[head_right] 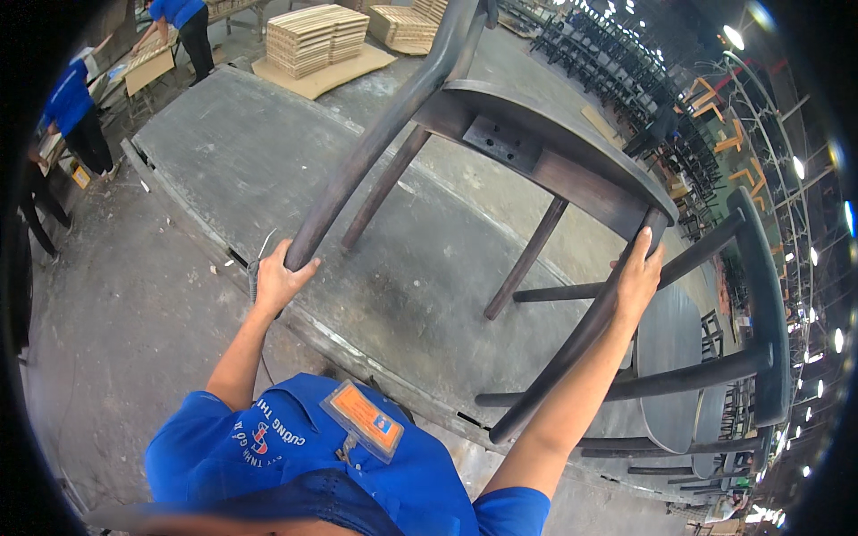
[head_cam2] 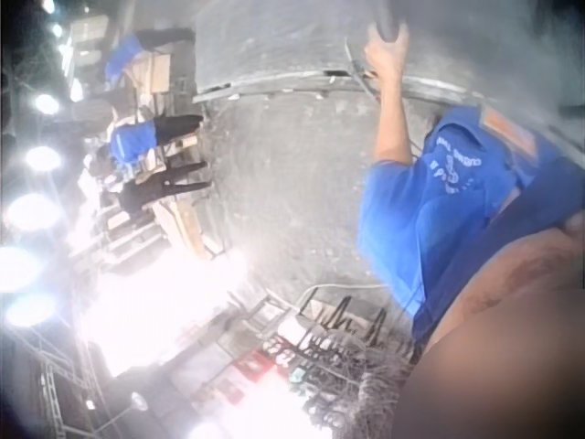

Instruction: The person assembles a chair by attaching the seat to the frame and then placing it on the floor. The person handles the seat and frame components, aligning and securing them together.

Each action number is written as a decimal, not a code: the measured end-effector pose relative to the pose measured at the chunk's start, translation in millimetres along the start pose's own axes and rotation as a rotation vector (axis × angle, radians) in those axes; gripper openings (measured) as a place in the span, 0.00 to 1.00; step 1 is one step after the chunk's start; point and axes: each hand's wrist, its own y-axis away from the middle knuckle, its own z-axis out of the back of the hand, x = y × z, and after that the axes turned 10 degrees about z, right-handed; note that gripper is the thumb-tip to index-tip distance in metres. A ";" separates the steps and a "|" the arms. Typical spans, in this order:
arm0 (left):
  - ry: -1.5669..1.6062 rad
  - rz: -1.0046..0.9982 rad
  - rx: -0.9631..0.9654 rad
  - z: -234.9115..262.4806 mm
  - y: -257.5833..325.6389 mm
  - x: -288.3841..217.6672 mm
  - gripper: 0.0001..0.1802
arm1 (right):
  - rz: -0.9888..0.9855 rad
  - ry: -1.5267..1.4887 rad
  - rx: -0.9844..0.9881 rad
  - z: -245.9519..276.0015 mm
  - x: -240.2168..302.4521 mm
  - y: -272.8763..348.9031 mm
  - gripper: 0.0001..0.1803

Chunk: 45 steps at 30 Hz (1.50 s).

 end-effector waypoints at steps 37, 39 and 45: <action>-0.307 -0.250 -0.738 -37.6 32.6 28.1 0.27 | 0.318 -0.098 -0.083 5.6 -12.9 38.7 0.27; -0.335 -0.255 -0.769 -40.3 35.1 29.4 0.28 | 0.299 -0.126 -0.046 2.1 -15.2 28.4 0.27; -0.351 -0.251 -0.807 -42.6 47.2 43.4 0.31 | 0.335 -0.094 -0.100 -14.2 -27.9 -9.4 0.36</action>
